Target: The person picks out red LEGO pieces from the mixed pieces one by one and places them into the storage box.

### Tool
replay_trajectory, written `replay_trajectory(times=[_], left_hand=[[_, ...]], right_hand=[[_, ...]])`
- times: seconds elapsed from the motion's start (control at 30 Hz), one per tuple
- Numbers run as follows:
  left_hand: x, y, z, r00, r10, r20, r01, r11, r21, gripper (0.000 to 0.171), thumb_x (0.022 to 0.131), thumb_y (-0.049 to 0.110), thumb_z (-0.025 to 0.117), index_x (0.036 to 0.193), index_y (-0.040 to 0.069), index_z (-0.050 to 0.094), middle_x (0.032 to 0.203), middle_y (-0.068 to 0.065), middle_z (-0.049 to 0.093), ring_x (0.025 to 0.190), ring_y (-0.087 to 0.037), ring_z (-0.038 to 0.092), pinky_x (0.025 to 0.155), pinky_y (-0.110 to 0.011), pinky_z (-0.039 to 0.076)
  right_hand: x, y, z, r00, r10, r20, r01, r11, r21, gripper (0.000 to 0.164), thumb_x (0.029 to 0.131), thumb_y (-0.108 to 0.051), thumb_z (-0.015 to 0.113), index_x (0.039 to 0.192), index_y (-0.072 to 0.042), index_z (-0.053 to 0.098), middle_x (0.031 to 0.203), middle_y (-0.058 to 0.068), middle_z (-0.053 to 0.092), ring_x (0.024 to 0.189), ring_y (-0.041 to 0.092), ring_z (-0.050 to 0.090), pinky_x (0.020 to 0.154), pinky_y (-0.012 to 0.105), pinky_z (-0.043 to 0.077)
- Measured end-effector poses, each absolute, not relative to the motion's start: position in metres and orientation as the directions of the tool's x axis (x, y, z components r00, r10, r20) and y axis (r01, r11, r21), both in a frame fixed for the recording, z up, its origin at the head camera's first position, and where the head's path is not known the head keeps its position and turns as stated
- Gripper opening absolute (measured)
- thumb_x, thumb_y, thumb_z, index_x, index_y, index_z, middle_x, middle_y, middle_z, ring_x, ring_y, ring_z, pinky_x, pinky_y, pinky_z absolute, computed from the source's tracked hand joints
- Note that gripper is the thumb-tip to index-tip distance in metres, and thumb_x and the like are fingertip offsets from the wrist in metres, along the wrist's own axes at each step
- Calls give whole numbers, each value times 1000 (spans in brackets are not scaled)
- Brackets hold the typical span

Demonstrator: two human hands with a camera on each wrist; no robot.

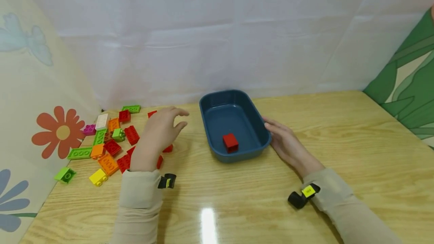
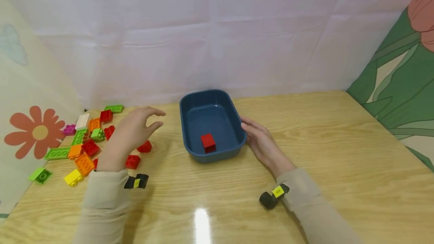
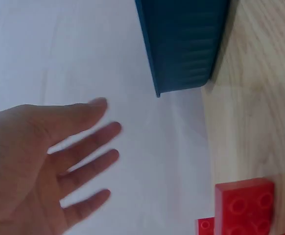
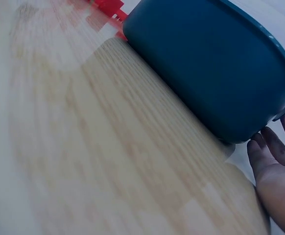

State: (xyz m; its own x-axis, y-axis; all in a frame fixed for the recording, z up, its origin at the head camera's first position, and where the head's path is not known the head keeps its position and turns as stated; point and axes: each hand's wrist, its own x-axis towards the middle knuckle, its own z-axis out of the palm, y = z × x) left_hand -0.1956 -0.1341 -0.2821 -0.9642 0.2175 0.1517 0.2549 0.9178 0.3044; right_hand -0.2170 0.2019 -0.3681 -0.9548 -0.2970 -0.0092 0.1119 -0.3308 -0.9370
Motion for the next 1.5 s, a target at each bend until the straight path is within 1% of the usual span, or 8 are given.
replay_trajectory(times=[0.2, 0.37, 0.5, 0.67, 0.77, 1.03, 1.3, 1.5], left_hand=[[-193, -146, -280, -983, 180, 39, 181, 912, 368, 40, 91, 25, 59, 130, 15, 57, 140, -15, 52, 117, -34, 53, 93, -52, 51], [-189, -155, -279, -990, 141, -24, 121, 916, 382, 37, 90, 25, 59, 126, 13, 59, 135, -15, 57, 112, -34, 55, 89, -50, 52], [-188, -158, -281, -986, 126, -113, 71, 914, 398, 35, 90, 20, 60, 123, 9, 60, 129, -18, 60, 112, -35, 54, 93, -51, 49], [-187, -160, -284, -971, 111, -213, 17, 916, 402, 40, 88, 19, 62, 126, 6, 57, 130, -22, 57, 112, -37, 53, 95, -52, 48], [-187, -162, -285, -964, 101, -245, -1, 924, 384, 43, 88, 20, 62, 127, 3, 56, 131, -25, 56, 111, -37, 54, 92, -51, 50], [-190, -167, -291, -954, 94, -284, -25, 921, 390, 42, 85, 19, 66, 123, 2, 57, 128, -29, 56, 107, -36, 55, 89, -48, 51], [-194, -168, -298, -946, 115, -304, -21, 911, 412, 35, 83, 12, 68, 116, 3, 63, 110, -22, 64, 86, -27, 58, 80, -41, 52], [-195, -165, -300, -943, 92, -319, -43, 919, 392, 32, 86, 14, 64, 115, 1, 63, 115, -20, 64, 91, -28, 56, 84, -42, 51]], right_hand=[[-217, 202, -368, -955, -297, 1, 109, -354, -929, 29, 99, -10, 42, 121, -19, 59, 112, -14, 67, 106, 4, 58, 85, 14, 50], [-217, 201, -368, -955, -295, -1, 110, -352, -930, 31, 99, -11, 43, 125, -17, 58, 113, -15, 67, 107, 4, 57, 86, 14, 50], [-218, 202, -368, -955, -296, -8, 114, -341, -933, 36, 99, -12, 43, 134, -12, 51, 114, -15, 67, 107, 4, 57, 86, 13, 50], [-218, 202, -368, -956, -294, -23, 119, -311, -943, 49, 99, -13, 44, 145, -3, 32, 114, -16, 66, 108, 3, 57, 86, 13, 50], [-219, 202, -369, -956, -292, -28, 118, -297, -948, 55, 99, -14, 44, 147, 1, 24, 114, -16, 64, 107, 2, 57, 86, 12, 50], [-219, 202, -368, -956, -292, -31, 118, -287, -951, 60, 99, -15, 44, 148, 5, 17, 115, -17, 63, 108, 1, 57, 87, 11, 50], [-218, 201, -368, -956, -292, -25, 117, -302, -946, 56, 99, -14, 44, 148, 1, 23, 115, -16, 64, 109, 2, 57, 87, 12, 50], [-218, 202, -368, -956, -292, -18, 114, -314, -943, 50, 98, -14, 44, 146, -3, 32, 115, -15, 66, 108, 3, 57, 87, 13, 50]])
